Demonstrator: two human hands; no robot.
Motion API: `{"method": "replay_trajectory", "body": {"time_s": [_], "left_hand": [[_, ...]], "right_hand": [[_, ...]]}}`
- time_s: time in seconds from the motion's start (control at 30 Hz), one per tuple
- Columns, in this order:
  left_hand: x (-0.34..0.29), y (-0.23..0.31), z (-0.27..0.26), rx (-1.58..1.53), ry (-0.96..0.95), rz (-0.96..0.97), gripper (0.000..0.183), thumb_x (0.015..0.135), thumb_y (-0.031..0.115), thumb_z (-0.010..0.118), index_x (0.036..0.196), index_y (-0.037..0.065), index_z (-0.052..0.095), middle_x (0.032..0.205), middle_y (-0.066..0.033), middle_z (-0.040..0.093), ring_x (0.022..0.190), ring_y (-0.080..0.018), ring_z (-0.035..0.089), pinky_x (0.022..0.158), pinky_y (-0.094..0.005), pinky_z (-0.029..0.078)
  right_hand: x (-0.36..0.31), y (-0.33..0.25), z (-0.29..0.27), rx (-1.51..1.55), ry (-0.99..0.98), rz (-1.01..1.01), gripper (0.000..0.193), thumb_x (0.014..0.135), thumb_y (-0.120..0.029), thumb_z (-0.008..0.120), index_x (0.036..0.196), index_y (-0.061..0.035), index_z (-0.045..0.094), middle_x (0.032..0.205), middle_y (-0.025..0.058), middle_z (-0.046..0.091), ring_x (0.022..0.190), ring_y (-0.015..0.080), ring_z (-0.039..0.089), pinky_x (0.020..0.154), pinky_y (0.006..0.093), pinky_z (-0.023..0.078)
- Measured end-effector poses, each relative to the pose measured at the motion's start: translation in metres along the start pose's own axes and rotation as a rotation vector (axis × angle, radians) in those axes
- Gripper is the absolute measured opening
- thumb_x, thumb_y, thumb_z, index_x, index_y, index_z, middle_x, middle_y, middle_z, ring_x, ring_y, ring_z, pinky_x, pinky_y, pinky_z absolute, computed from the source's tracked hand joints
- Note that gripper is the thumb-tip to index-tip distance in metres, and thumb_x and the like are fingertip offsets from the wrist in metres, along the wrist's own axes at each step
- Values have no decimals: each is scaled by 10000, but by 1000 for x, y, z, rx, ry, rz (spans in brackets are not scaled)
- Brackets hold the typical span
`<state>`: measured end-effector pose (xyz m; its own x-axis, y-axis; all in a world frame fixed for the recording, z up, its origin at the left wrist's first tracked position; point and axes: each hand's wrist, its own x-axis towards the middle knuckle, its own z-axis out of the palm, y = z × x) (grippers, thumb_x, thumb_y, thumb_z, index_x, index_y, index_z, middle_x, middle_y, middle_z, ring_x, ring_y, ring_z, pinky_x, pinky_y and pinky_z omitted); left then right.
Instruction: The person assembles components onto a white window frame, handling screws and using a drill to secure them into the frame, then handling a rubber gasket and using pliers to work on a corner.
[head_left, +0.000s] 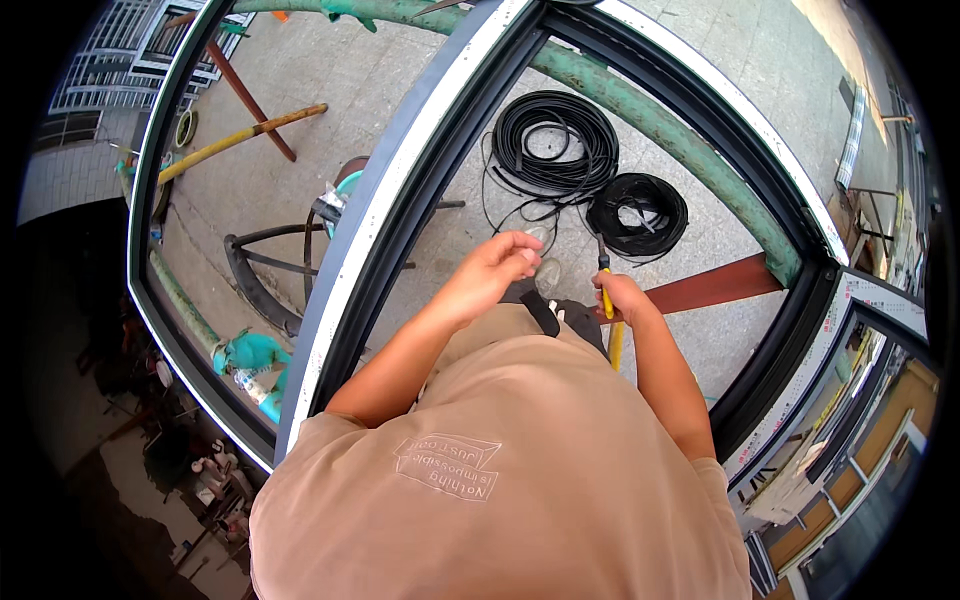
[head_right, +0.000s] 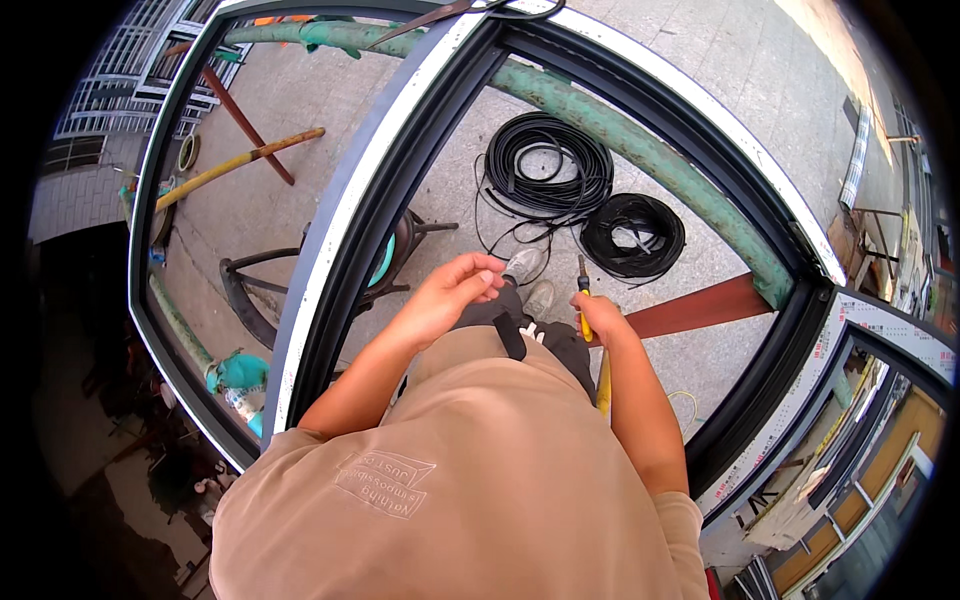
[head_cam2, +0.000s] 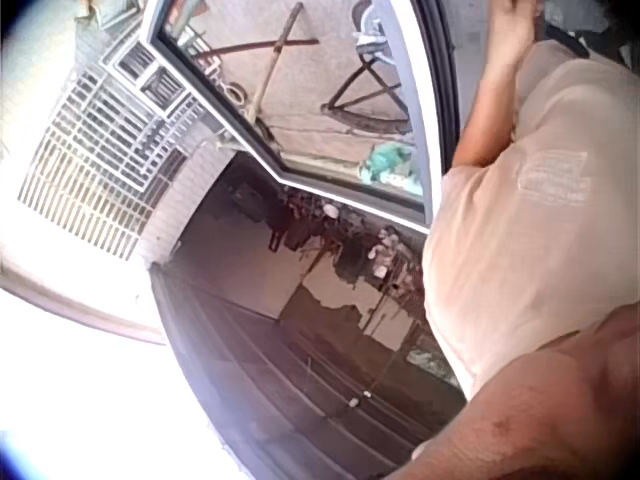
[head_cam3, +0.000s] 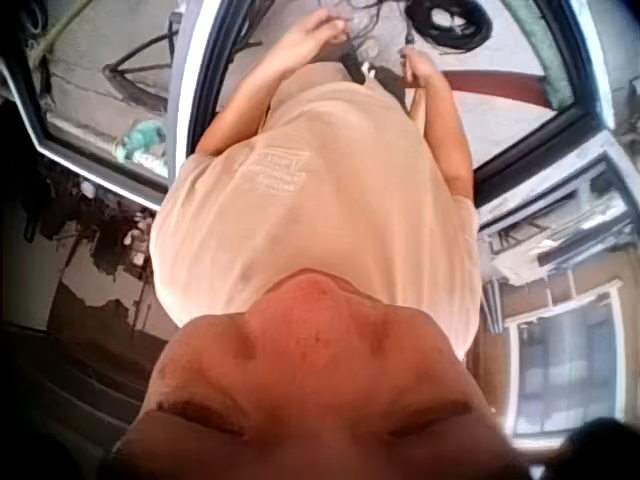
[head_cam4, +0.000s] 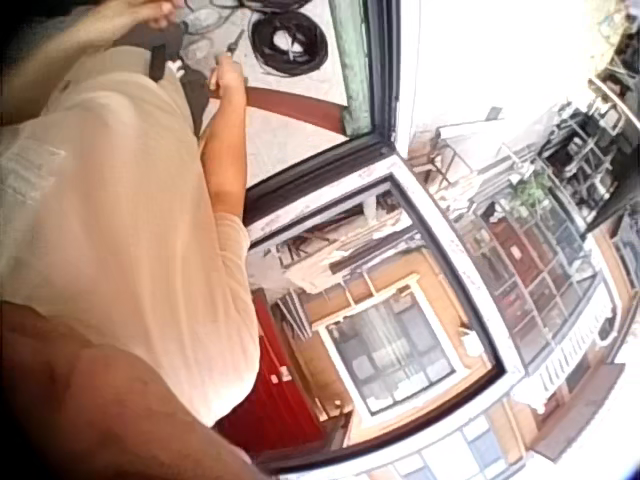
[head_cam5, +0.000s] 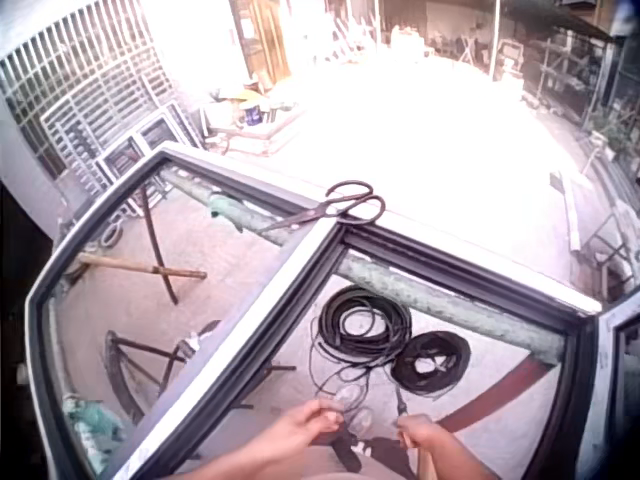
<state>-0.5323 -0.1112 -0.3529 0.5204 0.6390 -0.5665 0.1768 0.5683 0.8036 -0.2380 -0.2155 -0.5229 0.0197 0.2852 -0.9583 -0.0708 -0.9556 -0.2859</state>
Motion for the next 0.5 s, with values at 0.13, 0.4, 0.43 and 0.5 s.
{"method": "replay_trajectory", "body": {"time_s": [0.13,0.4,0.43,0.5], "left_hand": [[-88,86,9,336,-139,402,294,1085,164,686,1304,-31,699,1159,-125,747,1076,-216,719,948,-362,576],[-201,124,-53,736,601,655,219,1011,118,732,1163,-38,742,1028,-150,774,939,-257,749,829,-354,577],[-206,119,-63,793,761,614,218,989,46,753,1200,-7,764,997,-122,766,907,-237,744,813,-342,593],[-221,106,-85,697,994,413,202,1017,60,737,1203,-15,761,992,-126,762,906,-210,740,817,-334,589]], "right_hand": [[47,60,-31,-153,48,56,276,965,-362,699,888,-100,665,748,55,644,639,212,635,558,392,486],[84,108,-46,-435,55,89,437,966,-382,686,1117,14,792,878,131,715,754,239,661,678,403,517],[80,98,-43,-515,50,85,446,958,-388,691,1095,24,796,864,133,714,748,237,661,673,402,514],[71,76,-31,-627,27,75,420,951,-387,702,1008,23,772,823,133,701,721,249,662,662,417,522]]}}
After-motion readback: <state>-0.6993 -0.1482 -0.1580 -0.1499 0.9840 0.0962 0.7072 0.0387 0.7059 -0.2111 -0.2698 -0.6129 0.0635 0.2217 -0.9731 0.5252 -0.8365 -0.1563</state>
